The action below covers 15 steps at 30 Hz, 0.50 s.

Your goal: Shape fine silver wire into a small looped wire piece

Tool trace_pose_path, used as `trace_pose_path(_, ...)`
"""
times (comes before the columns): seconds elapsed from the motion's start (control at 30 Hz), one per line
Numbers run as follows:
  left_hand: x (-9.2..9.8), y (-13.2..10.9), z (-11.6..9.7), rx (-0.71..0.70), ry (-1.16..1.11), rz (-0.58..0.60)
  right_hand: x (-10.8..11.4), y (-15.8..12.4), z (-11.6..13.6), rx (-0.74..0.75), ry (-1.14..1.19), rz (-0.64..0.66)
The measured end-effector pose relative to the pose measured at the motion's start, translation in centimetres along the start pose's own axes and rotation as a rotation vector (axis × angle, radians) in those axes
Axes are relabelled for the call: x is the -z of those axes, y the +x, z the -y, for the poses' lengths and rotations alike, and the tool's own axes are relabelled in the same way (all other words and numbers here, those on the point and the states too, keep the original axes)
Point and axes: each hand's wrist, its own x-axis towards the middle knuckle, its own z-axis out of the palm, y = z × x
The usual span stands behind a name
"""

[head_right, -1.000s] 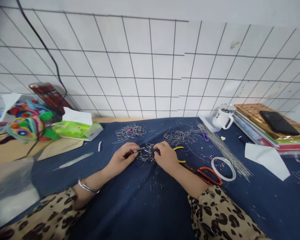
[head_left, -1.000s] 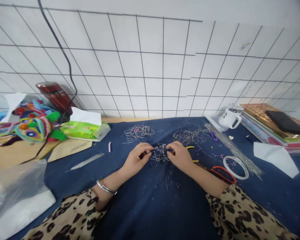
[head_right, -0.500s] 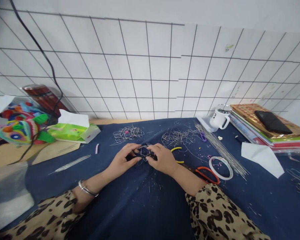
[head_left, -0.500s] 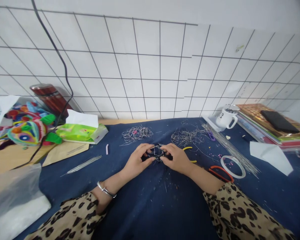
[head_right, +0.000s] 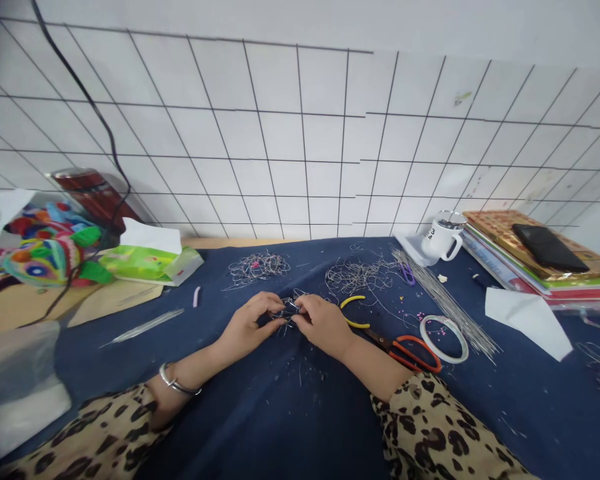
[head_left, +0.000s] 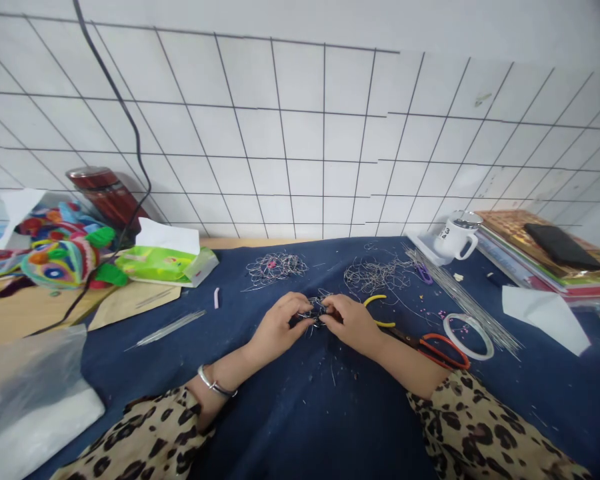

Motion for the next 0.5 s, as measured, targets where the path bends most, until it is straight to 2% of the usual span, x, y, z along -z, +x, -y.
trace_pose_path(0.13,0.12,-0.16,0.14,-0.059,0.087,0.007,-0.13,-0.01,-0.07,0.043,-0.003,0.005)
trace_pose_path(0.33,0.01,-0.31,0.40,0.011,0.102,0.036,0.04,0.05,-0.22,0.106,0.022,0.021)
trace_pose_path(0.5,0.02,-0.34,0.53,-0.016,0.094,0.084,-0.18,0.06,-0.58,0.149,0.060,0.007)
